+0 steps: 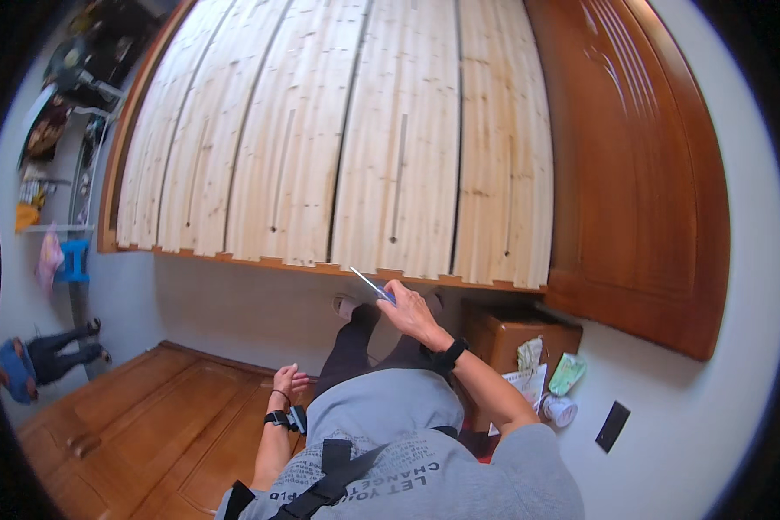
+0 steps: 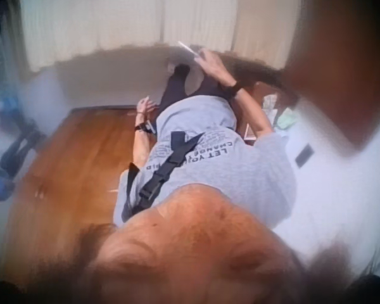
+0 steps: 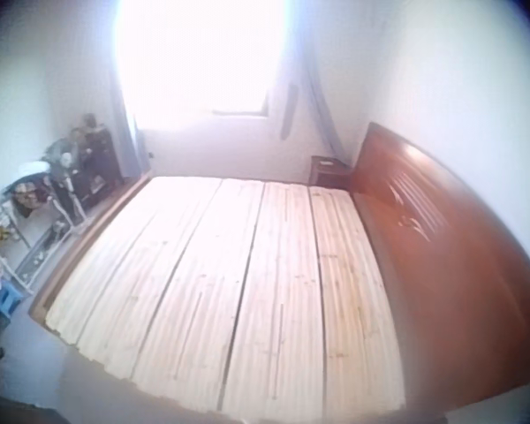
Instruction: The recorder uses a screwdriver to tighten screws on the wooden slats of a bed frame.
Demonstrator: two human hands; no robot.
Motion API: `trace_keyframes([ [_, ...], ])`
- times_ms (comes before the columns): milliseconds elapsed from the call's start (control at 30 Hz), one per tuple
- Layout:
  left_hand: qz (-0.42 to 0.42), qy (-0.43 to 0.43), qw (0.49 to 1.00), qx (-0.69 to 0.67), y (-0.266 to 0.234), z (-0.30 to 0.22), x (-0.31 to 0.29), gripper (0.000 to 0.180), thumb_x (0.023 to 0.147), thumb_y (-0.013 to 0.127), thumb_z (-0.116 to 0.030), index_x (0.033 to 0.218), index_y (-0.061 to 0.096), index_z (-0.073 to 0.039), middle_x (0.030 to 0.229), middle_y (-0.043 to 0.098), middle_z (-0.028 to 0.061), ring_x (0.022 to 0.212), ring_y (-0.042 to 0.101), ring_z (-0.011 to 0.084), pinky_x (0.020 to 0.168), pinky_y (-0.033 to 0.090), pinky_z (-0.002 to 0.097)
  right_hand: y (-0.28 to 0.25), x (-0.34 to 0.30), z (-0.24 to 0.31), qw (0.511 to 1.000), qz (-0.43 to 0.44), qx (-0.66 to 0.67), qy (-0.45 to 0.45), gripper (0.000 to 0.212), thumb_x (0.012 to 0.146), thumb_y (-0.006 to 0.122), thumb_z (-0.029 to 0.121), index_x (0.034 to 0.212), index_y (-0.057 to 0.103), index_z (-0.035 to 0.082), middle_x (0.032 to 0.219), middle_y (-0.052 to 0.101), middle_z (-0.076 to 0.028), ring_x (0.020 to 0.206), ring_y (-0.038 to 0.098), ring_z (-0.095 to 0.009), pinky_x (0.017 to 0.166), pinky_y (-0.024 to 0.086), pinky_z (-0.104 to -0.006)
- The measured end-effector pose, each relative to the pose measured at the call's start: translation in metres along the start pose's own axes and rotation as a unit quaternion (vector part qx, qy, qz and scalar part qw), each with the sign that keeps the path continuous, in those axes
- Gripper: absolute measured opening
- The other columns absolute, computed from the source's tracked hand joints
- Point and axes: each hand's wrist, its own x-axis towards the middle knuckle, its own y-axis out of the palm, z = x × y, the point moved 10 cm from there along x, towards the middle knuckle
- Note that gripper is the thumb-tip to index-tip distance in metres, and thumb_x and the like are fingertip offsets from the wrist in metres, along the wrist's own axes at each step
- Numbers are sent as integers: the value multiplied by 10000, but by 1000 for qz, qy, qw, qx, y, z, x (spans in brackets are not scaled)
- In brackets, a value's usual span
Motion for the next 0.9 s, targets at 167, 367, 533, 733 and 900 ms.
trace_keyframes([
  [167,-63,-10,995,-75,-94,19,5,302,784,528,-288,975,421,-81,811,561,115,650,582,204,501,485,314,76,19,65,998,67,-12,3,285,733,472,254,858,462,-2,722,558,-190,696,545,-325,629,413,-396],
  [367,-98,-40,978,-181,-139,73,-9,319,769,542,-306,973,433,-87,832,565,121,685,588,225,544,501,331,156,49,149,984,145,-77,-72,281,727,472,238,863,470,-8,707,559,-187,671,549,-314,629,419,-382],
  [533,-100,-45,957,-269,-132,96,-17,333,767,546,-294,983,430,-69,841,556,142,708,578,258,572,492,361,204,79,199,972,160,-118,-127,283,725,492,232,871,476,-10,776,557,-213,761,540,-334,682,410,-391],
  [733,-98,-40,956,-272,-139,77,-23,360,787,517,-292,1009,441,-20,899,540,171,769,556,274,651,477,338,258,106,255,957,189,-150,-158,277,724,509,227,881,487,0,768,559,-198,754,535,-342,677,412,-396],
  [900,-101,-12,948,-301,-182,38,3,327,791,514,-281,982,456,-23,858,558,150,769,560,246,637,478,318,296,145,293,947,186,-179,-191,283,714,515,230,887,497,7,749,560,-197,743,537,-346,659,418,-402],
])
